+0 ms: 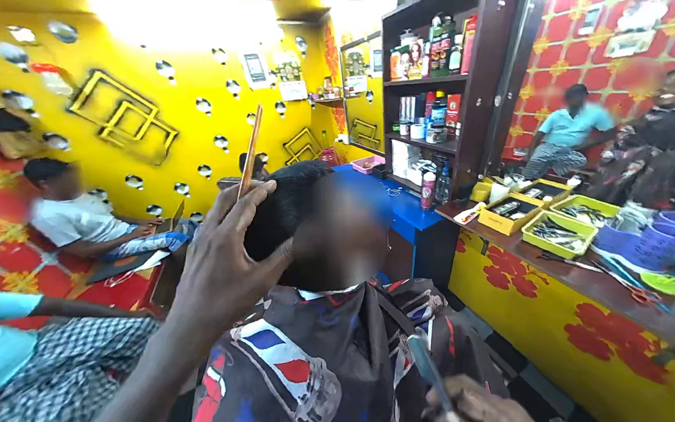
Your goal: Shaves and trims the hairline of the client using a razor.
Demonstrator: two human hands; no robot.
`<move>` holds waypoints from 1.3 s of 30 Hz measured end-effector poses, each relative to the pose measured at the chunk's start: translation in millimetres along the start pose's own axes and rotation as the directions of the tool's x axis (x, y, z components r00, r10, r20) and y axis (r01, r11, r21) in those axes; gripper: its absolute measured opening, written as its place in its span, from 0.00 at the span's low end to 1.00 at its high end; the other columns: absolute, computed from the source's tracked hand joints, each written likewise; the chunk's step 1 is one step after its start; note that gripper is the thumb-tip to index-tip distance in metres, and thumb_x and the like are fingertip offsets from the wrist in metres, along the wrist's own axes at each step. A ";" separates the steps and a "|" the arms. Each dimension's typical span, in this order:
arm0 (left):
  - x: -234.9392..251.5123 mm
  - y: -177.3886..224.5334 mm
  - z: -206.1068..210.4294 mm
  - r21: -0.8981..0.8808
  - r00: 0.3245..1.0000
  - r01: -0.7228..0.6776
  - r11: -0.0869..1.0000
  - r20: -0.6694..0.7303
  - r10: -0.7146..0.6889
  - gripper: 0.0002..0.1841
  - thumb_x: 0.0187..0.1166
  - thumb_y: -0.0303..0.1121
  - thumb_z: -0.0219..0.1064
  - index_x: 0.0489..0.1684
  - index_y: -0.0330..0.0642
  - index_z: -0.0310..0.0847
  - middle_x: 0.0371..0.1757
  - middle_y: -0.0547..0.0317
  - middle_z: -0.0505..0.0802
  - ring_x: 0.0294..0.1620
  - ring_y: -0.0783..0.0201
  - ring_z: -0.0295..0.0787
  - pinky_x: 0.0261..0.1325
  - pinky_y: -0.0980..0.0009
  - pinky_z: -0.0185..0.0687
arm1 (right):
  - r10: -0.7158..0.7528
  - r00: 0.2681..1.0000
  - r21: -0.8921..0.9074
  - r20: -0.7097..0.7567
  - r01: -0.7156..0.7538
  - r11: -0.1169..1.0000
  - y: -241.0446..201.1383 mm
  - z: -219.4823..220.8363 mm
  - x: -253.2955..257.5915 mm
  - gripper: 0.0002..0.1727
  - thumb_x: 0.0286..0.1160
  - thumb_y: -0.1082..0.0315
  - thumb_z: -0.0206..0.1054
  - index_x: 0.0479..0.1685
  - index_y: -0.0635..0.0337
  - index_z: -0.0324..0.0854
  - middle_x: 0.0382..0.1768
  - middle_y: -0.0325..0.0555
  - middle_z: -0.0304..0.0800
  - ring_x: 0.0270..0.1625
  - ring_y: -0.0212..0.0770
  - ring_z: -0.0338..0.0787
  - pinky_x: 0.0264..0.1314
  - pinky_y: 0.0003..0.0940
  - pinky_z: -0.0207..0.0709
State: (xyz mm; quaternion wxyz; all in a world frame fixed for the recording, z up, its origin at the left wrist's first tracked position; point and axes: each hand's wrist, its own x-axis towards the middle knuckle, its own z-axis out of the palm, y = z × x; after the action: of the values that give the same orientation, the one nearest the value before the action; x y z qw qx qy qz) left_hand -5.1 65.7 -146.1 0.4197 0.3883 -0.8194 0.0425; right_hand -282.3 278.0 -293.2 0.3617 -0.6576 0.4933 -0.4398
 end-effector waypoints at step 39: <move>19.8 66.6 10.0 0.506 0.996 0.025 0.862 0.061 -0.065 0.61 0.51 0.82 0.65 0.85 0.43 0.73 0.75 0.49 0.85 0.67 0.50 0.86 0.69 0.44 0.76 | -0.882 0.437 -0.529 0.176 0.798 0.290 -46.2 -103.0 221.5 0.12 0.78 0.70 0.66 0.53 0.48 0.93 0.53 0.37 0.93 0.61 0.38 0.88 0.61 0.45 0.75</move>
State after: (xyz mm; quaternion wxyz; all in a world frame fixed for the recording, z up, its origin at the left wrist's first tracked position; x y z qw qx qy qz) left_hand -63.3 96.2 -121.2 0.2732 0.5047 -0.7857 0.2308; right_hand -335.3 71.2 -165.9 -0.1638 -0.8537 0.1997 -0.4523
